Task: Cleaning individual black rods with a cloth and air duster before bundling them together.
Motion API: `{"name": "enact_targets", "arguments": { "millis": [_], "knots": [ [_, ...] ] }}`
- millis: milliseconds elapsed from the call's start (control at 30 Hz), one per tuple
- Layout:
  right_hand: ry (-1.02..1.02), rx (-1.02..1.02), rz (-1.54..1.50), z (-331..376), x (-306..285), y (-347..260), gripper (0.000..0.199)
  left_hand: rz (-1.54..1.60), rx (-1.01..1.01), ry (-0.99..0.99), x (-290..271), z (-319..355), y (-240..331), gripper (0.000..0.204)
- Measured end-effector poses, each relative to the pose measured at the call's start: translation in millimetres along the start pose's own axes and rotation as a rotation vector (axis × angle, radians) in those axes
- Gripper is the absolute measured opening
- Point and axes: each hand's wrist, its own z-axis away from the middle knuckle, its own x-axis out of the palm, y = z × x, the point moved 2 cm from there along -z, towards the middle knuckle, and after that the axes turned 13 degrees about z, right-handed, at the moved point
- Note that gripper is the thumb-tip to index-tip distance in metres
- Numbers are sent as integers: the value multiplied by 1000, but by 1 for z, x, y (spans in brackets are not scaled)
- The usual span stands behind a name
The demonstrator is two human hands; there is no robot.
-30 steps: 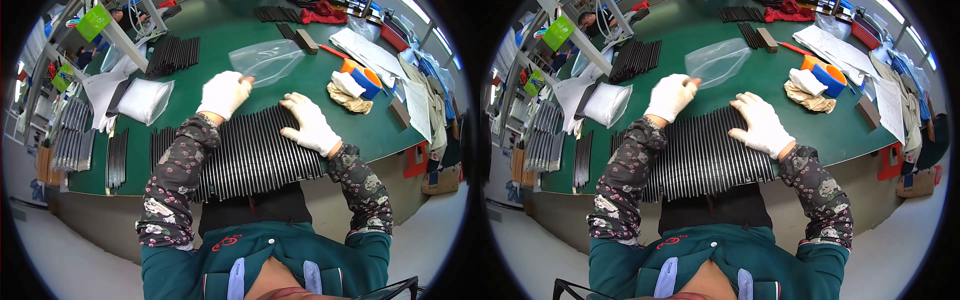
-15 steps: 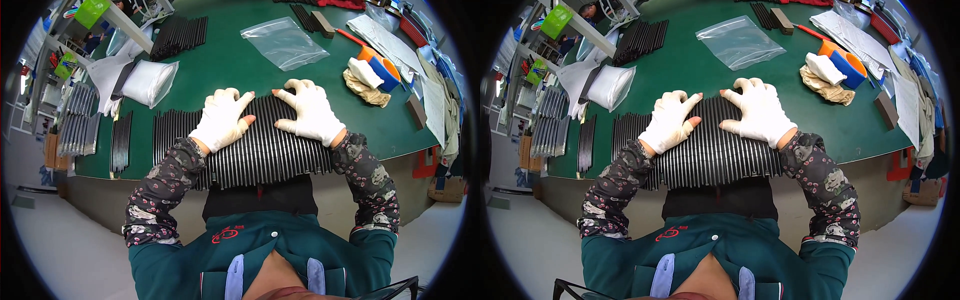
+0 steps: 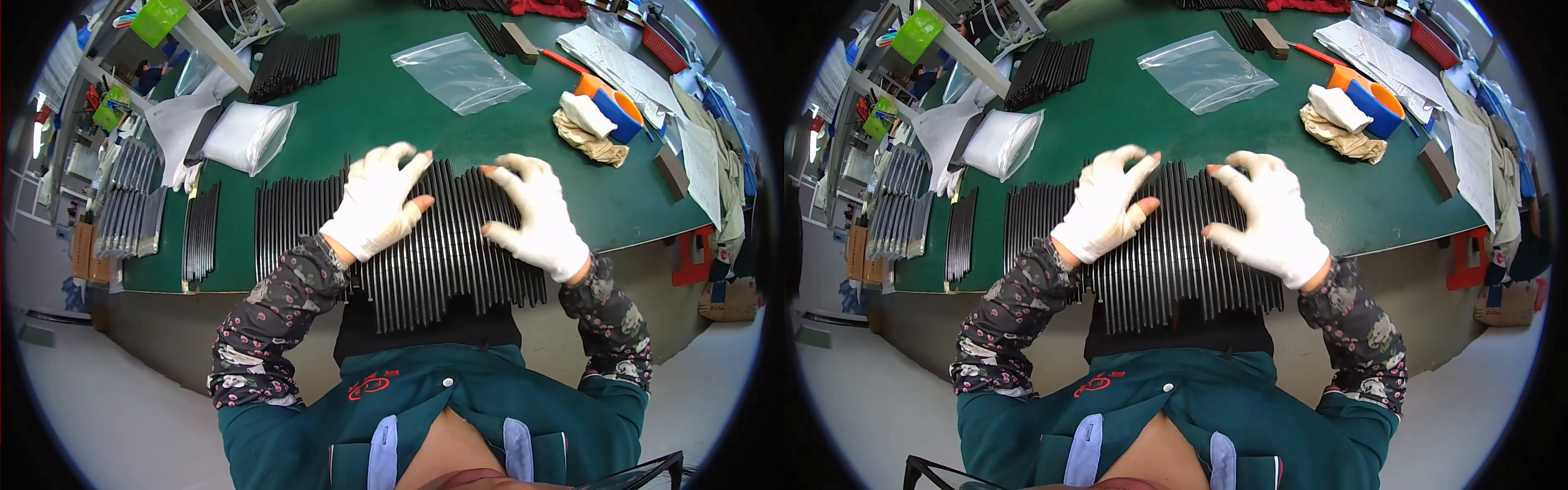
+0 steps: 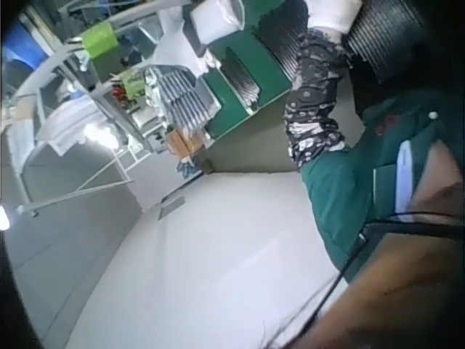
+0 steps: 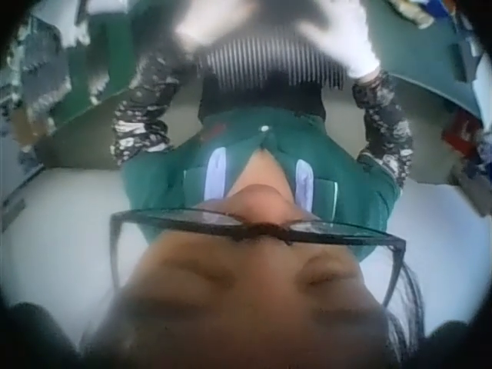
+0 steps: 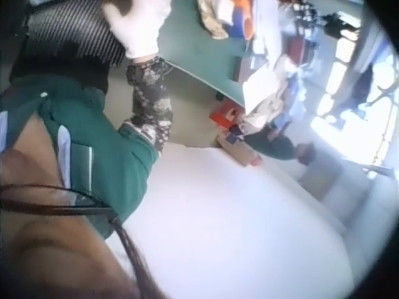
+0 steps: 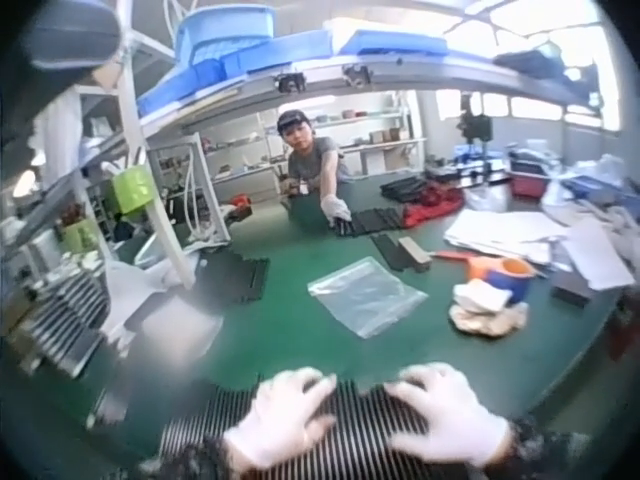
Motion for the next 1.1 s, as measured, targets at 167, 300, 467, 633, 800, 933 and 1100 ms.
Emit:
{"name": "enact_targets", "arguments": {
  "millis": [167,300,467,633,800,933,1100],
  "knots": [
    [131,287,-358,62,-34,9,30,140,190,-44,19,-21,-5,51],
    [212,482,-351,103,-34,6,8,201,119,-66,21,-14,1,50],
    [-68,861,-706,129,-19,-1,23,219,157,-199,-16,1,8,72],
    [-429,764,-1252,127,6,11,47,90,65,-724,-58,41,8,114],
    [-608,725,-1686,98,20,-2,56,19,172,-676,-28,46,34,95],
    [-719,691,-1750,95,19,-1,41,89,376,-604,-10,31,38,81],
    [-977,569,-1750,78,25,-23,42,222,554,-513,5,1,58,79]
  ]
}}
